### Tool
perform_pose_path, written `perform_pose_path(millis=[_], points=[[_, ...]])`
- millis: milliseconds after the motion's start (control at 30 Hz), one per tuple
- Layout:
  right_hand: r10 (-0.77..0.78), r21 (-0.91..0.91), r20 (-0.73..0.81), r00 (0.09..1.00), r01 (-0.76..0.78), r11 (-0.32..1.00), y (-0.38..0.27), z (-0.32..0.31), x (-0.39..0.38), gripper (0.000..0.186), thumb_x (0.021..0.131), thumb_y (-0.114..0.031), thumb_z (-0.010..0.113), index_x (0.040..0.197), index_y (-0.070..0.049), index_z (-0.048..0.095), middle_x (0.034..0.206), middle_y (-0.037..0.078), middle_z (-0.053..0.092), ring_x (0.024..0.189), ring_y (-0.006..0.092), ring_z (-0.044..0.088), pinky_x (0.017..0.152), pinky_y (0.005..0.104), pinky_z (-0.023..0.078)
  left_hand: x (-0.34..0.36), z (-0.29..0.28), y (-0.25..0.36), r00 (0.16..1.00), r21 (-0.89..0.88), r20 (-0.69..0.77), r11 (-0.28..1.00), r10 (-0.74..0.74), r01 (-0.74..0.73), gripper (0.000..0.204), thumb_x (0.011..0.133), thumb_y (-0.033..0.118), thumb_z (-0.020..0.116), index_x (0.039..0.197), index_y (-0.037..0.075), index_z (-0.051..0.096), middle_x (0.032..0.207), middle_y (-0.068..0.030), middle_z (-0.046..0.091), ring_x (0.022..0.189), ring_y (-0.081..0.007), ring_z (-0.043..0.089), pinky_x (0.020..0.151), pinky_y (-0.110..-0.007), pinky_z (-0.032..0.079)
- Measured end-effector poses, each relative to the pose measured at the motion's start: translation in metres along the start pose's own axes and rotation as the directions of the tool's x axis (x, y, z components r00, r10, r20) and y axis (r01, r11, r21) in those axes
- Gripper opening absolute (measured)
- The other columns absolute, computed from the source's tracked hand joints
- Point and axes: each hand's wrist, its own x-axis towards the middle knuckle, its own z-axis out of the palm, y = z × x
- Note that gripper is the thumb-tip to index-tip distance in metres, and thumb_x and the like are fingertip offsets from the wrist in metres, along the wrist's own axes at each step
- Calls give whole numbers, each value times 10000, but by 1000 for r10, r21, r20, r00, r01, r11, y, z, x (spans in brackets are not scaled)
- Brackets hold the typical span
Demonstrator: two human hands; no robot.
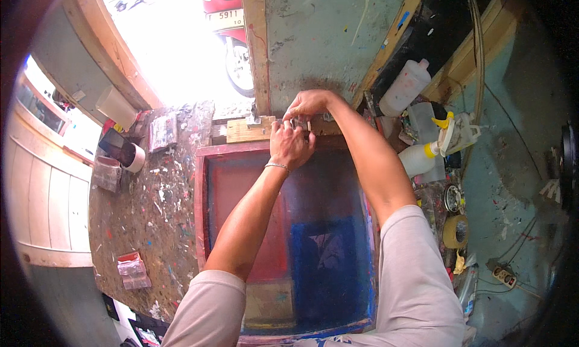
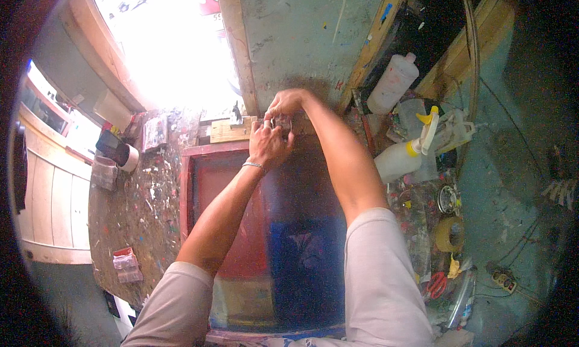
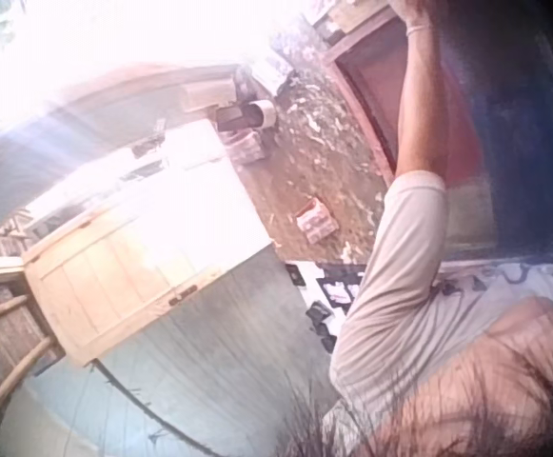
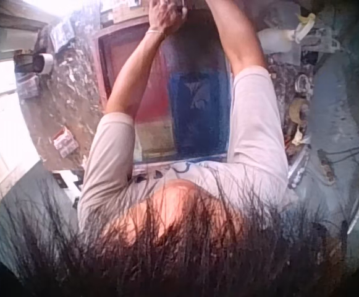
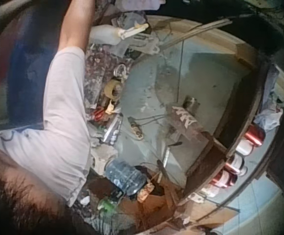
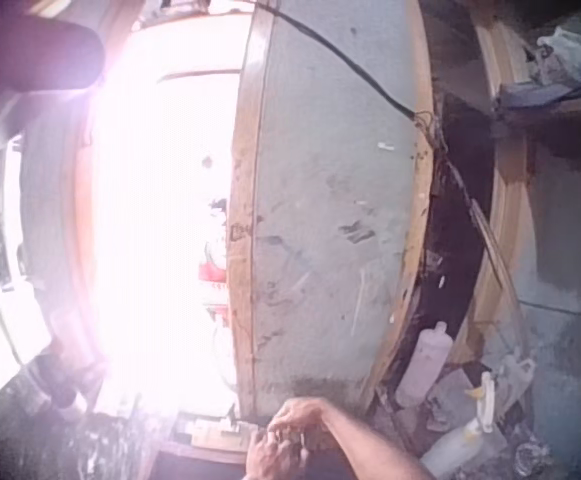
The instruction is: The person wipes a screen printing frame with a red cloth, then secures it with a metal clamp. They apply clear tape along the frame edges and smooth it down, preparing the frame for use.
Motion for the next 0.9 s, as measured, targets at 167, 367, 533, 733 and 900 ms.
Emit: perform_pose_path(millis=[167, 367, 533, 733, 900], points=[[43, -326, -187, 981, -103, 940, -9, 16, 14, 443, 844, -496, 784, 921, -60, 802, 745, 56, 728, 656, 144, 628, 613, 340, 518, -1, 1, 0, 993, -16, -120, 1000, 9, -11, 488, 934, 455, 514, 952, 29, 751, 1098, -264, 675, 1066, -337, 658, 1084, -478, 356], [107, -507, -321, 941, -266, 820, -19, 20, 26, 423, 779, -444, 801, 831, -24, 783, 755, 111, 726, 660, 228, 660, 652, 399, 540, -1, 3, -1, 991, 44, -128, 998, 47, -41, 462, 931, 435, 511, 882, 51, 763, 1046, -224, 686, 1013, -317, 658, 1013, -458, 390], [153, -642, -232, 961, -269, 718, -37, 34, 24, 345, 768, -279, 756, 1060, -98, 787, 1077, 147, 760, 974, 277, 729, 838, 422, 573, 3, 18, -7, 993, 2, -103, 999, 48, -48, 450, 932, 448, 513, 968, 64, 745, 1049, -206, 700, 989, -288, 662, 1000, -458, 387], [177, -519, -616, 768, -565, 642, -79, 69, 31, 310, 849, -290, 693, 1086, -111, 781, 1180, 126, 738, 1148, 274, 692, 885, 420, 575, 2, 28, -13, 968, -3, -250, 999, 35, -37, 386, 940, 359, 516, 1198, 128, 688, 1136, -164, 712, 1035, -256, 683, 1112, -516, 323], [263, -304, -63, 963, -270, 914, -36, -2, -1, 458, 924, -432, 710, 1162, -43, 748, 1040, 119, 770, 850, 202, 695, 791, 374, 559, -4, 19, 0, 974, -32, -224, 999, -17, 10, 410, 946, 419, 509, 891, 105, 768, 974, -184, 697, 910, -285, 698, 1103, -495, 317]])
